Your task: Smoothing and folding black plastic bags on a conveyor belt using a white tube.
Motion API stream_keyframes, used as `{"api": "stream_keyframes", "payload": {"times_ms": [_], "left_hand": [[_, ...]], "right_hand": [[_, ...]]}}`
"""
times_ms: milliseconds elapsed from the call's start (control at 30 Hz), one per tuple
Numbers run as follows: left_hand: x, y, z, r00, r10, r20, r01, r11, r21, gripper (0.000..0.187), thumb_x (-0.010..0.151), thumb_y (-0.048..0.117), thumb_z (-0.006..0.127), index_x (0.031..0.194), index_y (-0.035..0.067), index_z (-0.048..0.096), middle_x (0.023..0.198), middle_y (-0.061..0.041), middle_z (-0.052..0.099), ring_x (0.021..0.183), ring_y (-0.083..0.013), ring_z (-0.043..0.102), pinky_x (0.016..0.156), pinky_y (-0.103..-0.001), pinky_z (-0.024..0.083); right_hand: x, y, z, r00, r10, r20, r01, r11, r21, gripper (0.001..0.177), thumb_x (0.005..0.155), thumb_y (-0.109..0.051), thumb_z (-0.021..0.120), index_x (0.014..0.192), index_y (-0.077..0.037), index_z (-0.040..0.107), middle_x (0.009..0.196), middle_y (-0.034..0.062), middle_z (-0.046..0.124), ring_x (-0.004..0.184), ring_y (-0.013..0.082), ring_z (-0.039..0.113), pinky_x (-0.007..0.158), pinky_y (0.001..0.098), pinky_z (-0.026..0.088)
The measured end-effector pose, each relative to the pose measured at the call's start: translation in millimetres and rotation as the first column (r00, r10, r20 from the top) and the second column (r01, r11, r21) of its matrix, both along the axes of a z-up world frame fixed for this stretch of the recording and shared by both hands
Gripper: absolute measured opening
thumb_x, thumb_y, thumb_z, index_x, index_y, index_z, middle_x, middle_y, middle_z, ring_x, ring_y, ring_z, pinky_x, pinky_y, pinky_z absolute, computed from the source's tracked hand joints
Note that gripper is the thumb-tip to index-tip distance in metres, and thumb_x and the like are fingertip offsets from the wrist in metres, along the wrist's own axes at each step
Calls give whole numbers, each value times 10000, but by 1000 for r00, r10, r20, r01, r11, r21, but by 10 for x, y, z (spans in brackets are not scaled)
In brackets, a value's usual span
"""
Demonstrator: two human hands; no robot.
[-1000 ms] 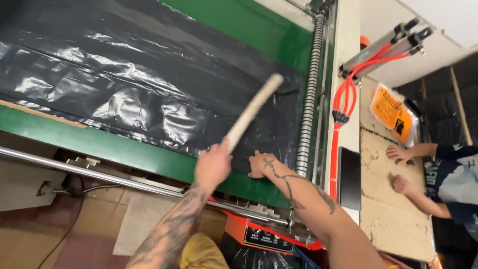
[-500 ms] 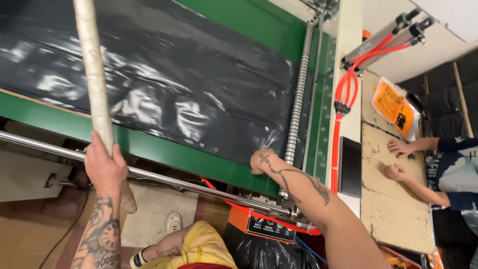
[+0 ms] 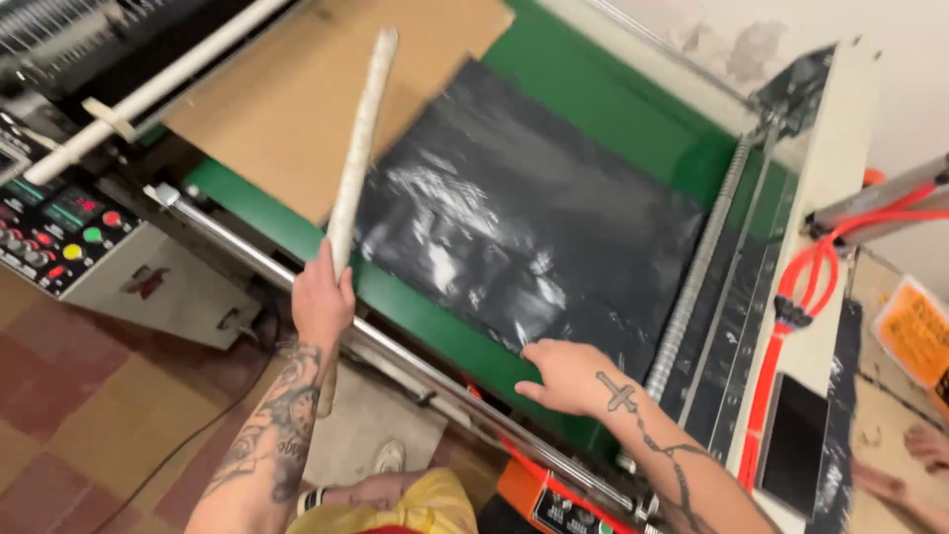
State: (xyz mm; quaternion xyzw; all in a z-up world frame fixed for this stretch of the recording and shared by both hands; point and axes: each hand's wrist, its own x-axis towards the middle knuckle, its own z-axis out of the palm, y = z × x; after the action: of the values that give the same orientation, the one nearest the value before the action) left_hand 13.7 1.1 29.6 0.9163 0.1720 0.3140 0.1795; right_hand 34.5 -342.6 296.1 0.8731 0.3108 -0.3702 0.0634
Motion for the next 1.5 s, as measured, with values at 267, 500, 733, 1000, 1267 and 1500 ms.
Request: {"api": "stream_keyframes", "payload": {"times_ms": [267,500,733,1000,1267,1500], "left_hand": [[73,55,-98,998,44,-37,-42,997,57,594,975,317,633,1497,55,529,966,-191,653,828,-415,694,787,-499,543],[84,79,-76,988,69,-137,-77,996,-52,600,949,343,631,1484,94,524,984,-194,686,890,-421,716,813,-518,573],[10,-40,139,984,50,-169,-78,983,-166,591,997,338,561,1524,96,450,1109,-193,668,1032,-411,684,922,-499,551],[52,-62,68,986,136,-94,-161,914,-371,595,1011,268,546,1549,50,411,1107,-163,603,939,-332,600,729,-479,510],[145,84,221,950,259,-174,-311,832,-460,629,999,307,561,1580,138,386,1139,-163,596,957,-358,603,744,-499,509],[30,-62,-56,977,6,-214,-36,990,-139,601,970,266,589,1520,60,463,1075,-221,642,959,-431,614,792,-529,512]], "right_hand": [[345,-399,-602,998,28,54,-23,996,-91,644,925,-522,622,1385,-74,575,1278,189,672,1195,374,660,978,492,543],[451,-468,-720,995,54,84,-50,997,-52,627,935,-546,610,1400,-129,560,1316,177,655,1248,358,636,1020,490,533],[520,-384,-867,967,146,207,-155,988,27,422,989,-475,520,1213,-144,654,1202,97,680,1190,315,653,992,479,524],[450,-257,-736,999,50,4,-48,978,-203,651,1024,-531,557,1513,-139,382,1504,89,482,1284,290,592,1059,460,517],[500,-253,-881,988,146,46,-139,981,-132,544,1016,-534,559,1392,-148,483,1346,97,576,1144,314,644,966,501,539],[423,-199,-917,953,163,257,-204,969,141,463,978,-517,608,1221,-123,601,1137,93,663,1031,324,666,850,509,541]]}}
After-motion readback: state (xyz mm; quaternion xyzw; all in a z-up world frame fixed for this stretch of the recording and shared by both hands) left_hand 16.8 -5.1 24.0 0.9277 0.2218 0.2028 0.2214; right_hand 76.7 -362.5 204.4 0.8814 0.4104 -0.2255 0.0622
